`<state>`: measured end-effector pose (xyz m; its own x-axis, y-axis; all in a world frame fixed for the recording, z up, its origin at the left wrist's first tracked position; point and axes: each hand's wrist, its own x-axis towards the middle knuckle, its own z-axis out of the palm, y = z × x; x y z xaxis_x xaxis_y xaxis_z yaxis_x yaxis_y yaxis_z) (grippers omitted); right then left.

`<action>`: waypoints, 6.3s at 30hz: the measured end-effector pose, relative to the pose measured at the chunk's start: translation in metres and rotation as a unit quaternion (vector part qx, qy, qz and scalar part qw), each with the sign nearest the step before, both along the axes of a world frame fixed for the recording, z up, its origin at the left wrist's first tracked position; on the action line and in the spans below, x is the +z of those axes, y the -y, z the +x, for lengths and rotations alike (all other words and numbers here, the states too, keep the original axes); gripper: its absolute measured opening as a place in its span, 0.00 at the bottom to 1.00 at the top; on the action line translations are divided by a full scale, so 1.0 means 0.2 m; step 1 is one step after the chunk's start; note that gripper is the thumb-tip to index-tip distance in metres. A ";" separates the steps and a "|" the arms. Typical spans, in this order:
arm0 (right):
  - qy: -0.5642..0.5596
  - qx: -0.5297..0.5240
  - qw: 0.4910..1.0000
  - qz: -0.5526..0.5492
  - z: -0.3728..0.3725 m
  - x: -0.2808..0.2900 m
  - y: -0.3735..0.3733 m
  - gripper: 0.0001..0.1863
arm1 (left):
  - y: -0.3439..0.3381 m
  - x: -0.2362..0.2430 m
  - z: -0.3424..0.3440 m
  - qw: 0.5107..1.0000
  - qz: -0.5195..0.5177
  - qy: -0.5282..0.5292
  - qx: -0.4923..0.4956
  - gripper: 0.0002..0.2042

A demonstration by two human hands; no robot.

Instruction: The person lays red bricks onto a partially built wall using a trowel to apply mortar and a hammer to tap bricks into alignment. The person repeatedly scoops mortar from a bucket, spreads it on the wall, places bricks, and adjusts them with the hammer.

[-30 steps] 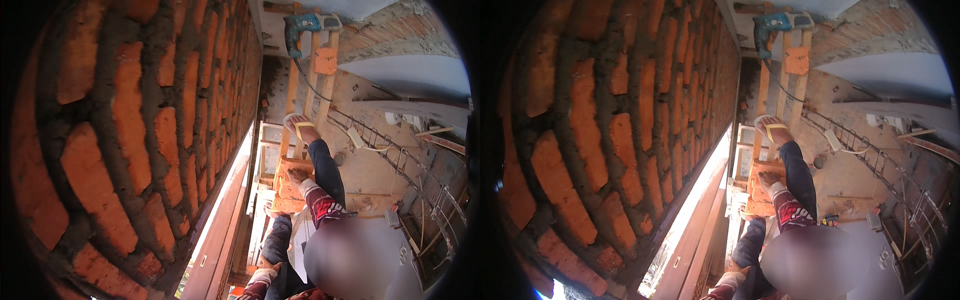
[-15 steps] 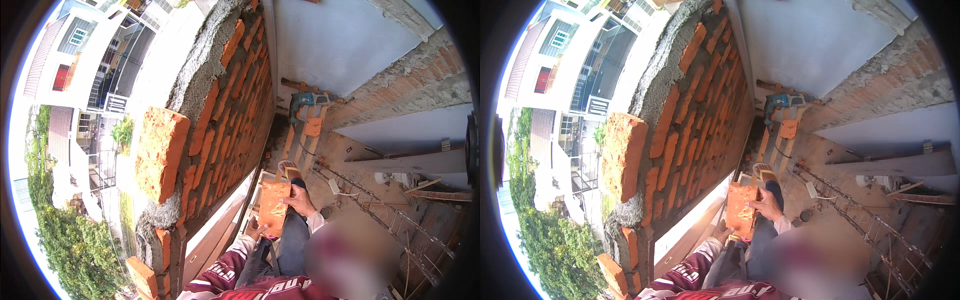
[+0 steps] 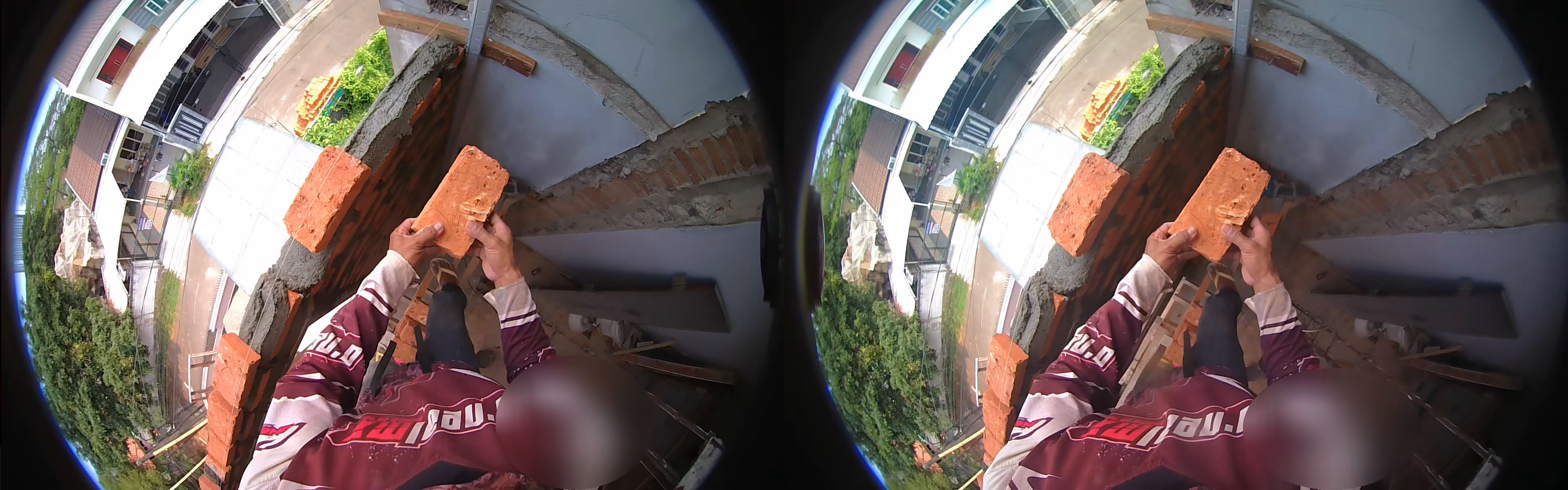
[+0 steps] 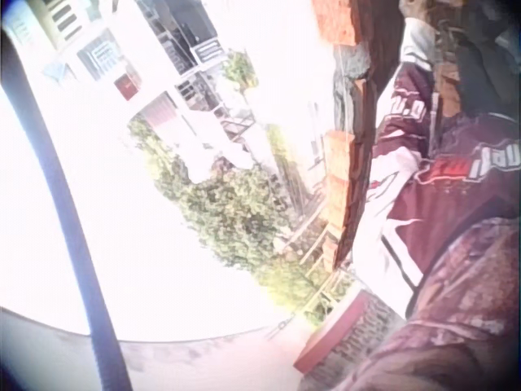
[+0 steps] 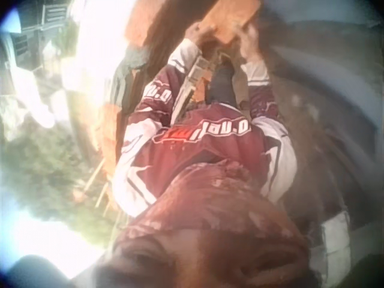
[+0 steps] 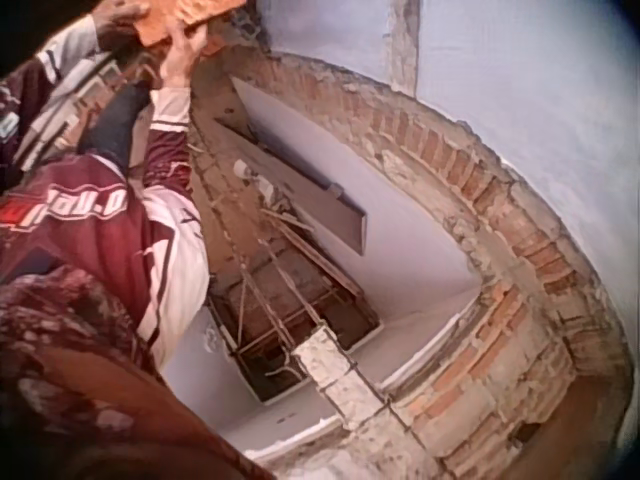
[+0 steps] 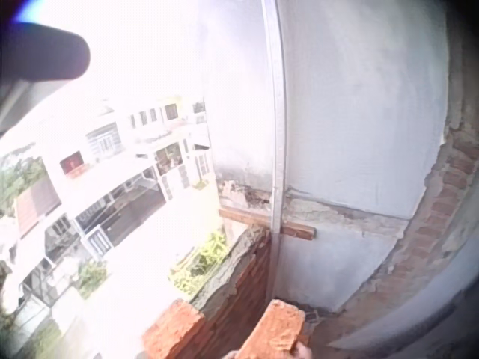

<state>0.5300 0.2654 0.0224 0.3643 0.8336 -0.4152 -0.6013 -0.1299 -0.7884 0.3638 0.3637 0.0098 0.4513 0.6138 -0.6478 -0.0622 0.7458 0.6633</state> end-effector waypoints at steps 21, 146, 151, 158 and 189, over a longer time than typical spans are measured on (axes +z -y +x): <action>0.078 0.044 0.996 0.013 -0.08 0.03 -1.27 0.22 | 1.54 -0.66 -1.90 0.865 -0.150 -0.469 0.091 0.21; 0.168 0.293 0.888 -0.312 -0.56 -1.94 0.56 0.51 | 1.47 -1.21 -1.79 0.881 -0.185 -0.416 -0.130 0.30; -0.113 0.163 0.980 -0.004 -0.18 -0.90 0.45 0.56 | 0.96 -0.85 -0.96 0.985 -0.105 -0.124 -0.062 0.48; -0.154 -0.010 0.984 0.090 -0.09 -0.20 0.25 0.42 | 0.54 -0.29 -0.18 0.995 -0.051 0.086 0.013 0.26; 0.032 0.052 0.996 0.067 0.83 0.17 -1.51 0.19 | 0.59 -0.42 -0.65 0.963 -0.121 -0.240 -0.034 0.30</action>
